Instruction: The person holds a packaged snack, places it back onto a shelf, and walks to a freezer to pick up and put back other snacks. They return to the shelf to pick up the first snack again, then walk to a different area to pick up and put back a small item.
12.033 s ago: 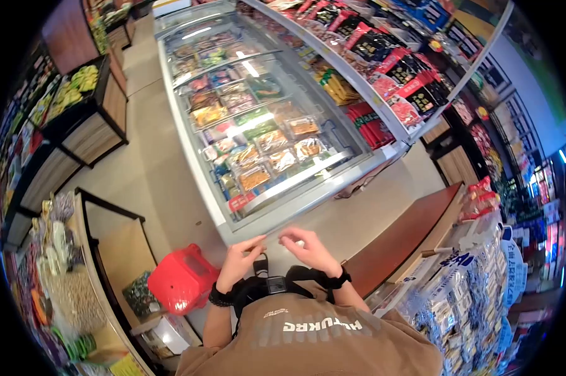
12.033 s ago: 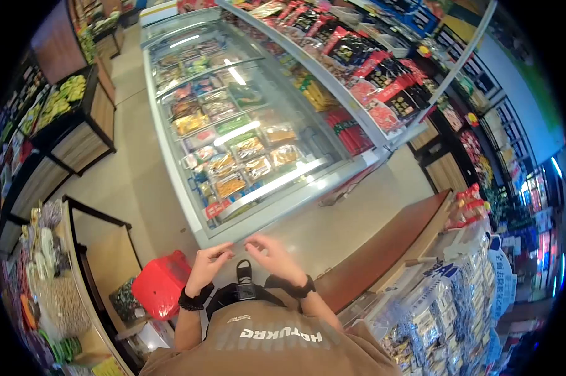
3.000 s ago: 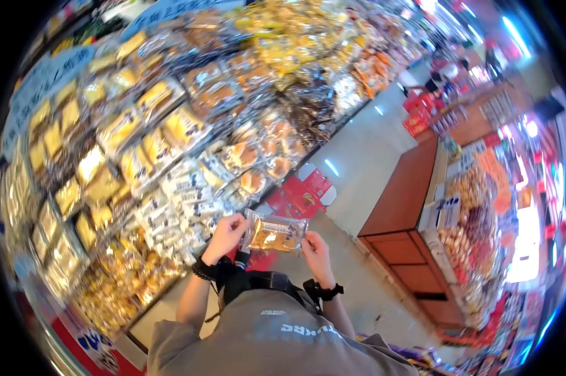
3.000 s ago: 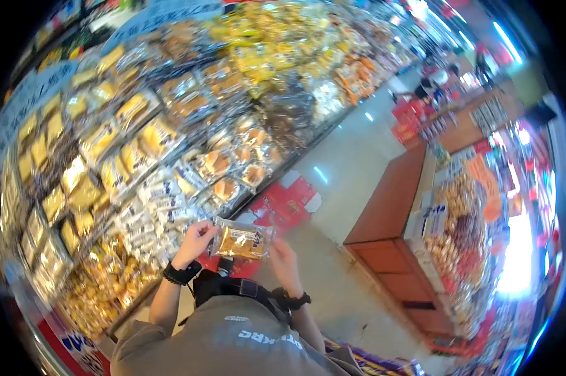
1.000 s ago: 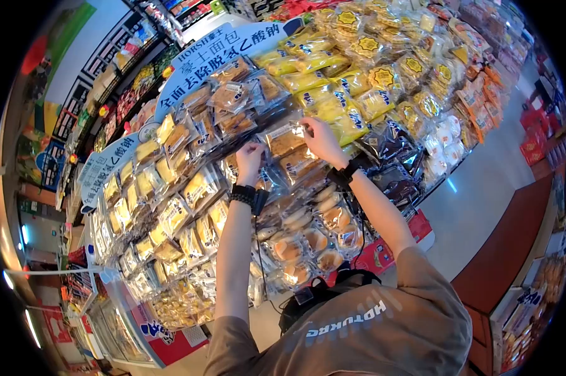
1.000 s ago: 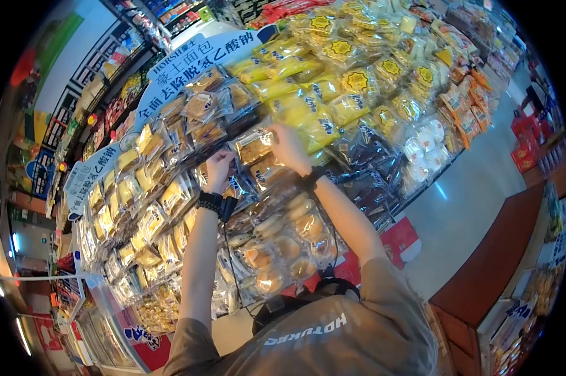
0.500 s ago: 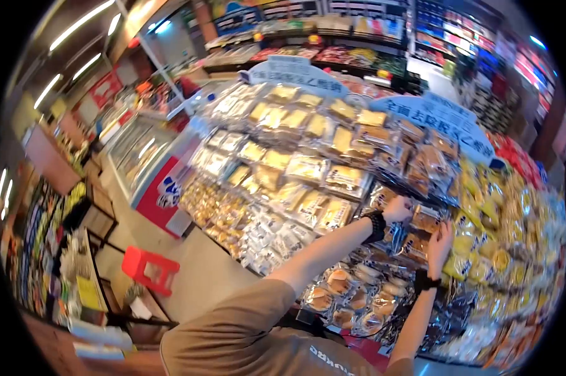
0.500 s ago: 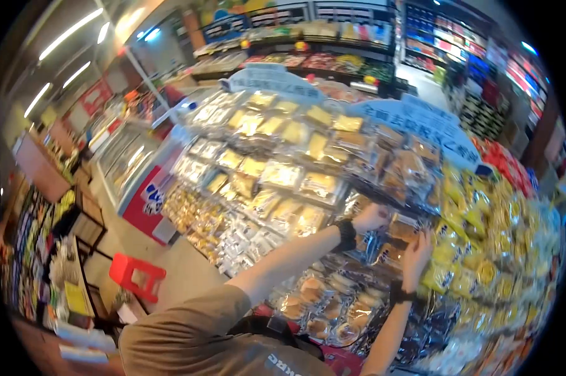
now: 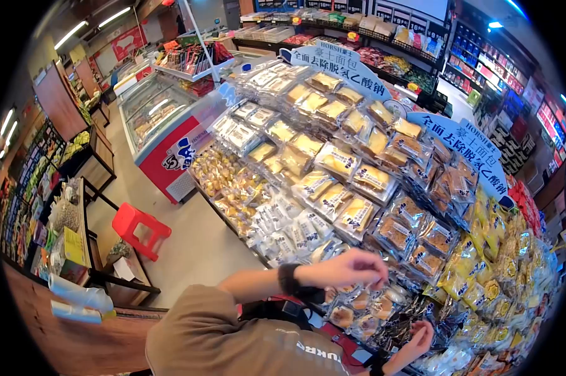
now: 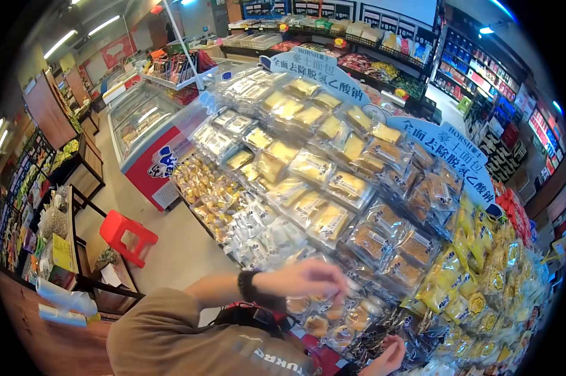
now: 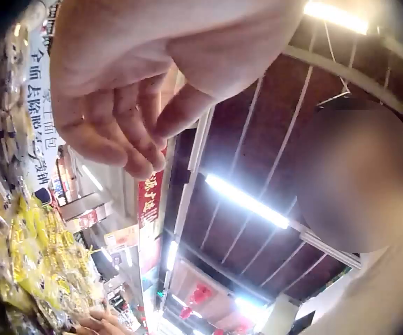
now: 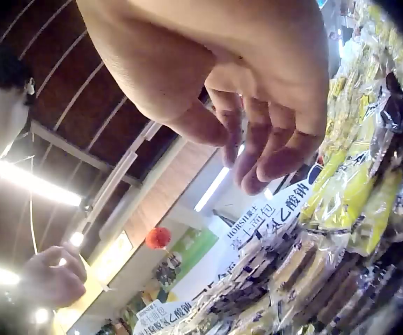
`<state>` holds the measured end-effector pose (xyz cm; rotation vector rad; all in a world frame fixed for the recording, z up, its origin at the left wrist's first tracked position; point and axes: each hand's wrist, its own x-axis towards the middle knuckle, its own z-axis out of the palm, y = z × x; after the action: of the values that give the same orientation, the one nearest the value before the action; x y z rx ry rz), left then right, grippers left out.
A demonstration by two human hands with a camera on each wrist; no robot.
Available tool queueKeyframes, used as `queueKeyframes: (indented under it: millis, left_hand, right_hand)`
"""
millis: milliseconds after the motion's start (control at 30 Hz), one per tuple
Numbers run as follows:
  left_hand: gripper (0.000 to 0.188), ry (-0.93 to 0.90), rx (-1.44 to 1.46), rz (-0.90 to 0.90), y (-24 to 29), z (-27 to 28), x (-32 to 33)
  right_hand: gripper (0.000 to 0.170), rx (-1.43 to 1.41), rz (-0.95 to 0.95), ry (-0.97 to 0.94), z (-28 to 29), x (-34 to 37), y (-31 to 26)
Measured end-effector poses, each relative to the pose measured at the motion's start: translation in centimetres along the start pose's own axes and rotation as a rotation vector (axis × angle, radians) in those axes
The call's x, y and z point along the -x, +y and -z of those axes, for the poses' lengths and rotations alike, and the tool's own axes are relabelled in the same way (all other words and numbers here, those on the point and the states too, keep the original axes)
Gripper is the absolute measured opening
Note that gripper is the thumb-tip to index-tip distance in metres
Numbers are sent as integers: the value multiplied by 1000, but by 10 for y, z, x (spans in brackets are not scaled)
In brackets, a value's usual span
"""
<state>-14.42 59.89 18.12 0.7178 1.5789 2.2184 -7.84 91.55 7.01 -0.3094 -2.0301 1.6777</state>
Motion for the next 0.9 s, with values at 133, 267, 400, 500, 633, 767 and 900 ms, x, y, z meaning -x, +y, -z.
queueKeyframes:
  millis: [133, 267, 400, 500, 633, 767, 900]
  left_hand:
    - [13, -14, 74, 103, -14, 1, 78]
    - [16, 94, 128, 157, -11, 10, 130]
    - [18, 242, -127, 56, -11, 19, 173]
    - [18, 369, -353, -3, -9, 28, 205]
    - [16, 466, -284, 56, 0, 30, 247]
    - [14, 583, -347, 13, -8, 31, 291]
    - [12, 696, -182, 227, -22, 32, 336]
  right_hand:
    - [17, -63, -89, -144, -36, 38, -21]
    - [14, -33, -84, -445, -81, 57, -63]
    - [15, -33, -36, -619, -117, 88, -68]
    - [13, -41, -153, -751, -142, 113, -80]
    - [13, -17, -80, -860, -170, 136, -72]
    - [17, 137, 28, -869, -180, 154, -67]
    - [16, 151, -144, -985, -187, 180, -83]
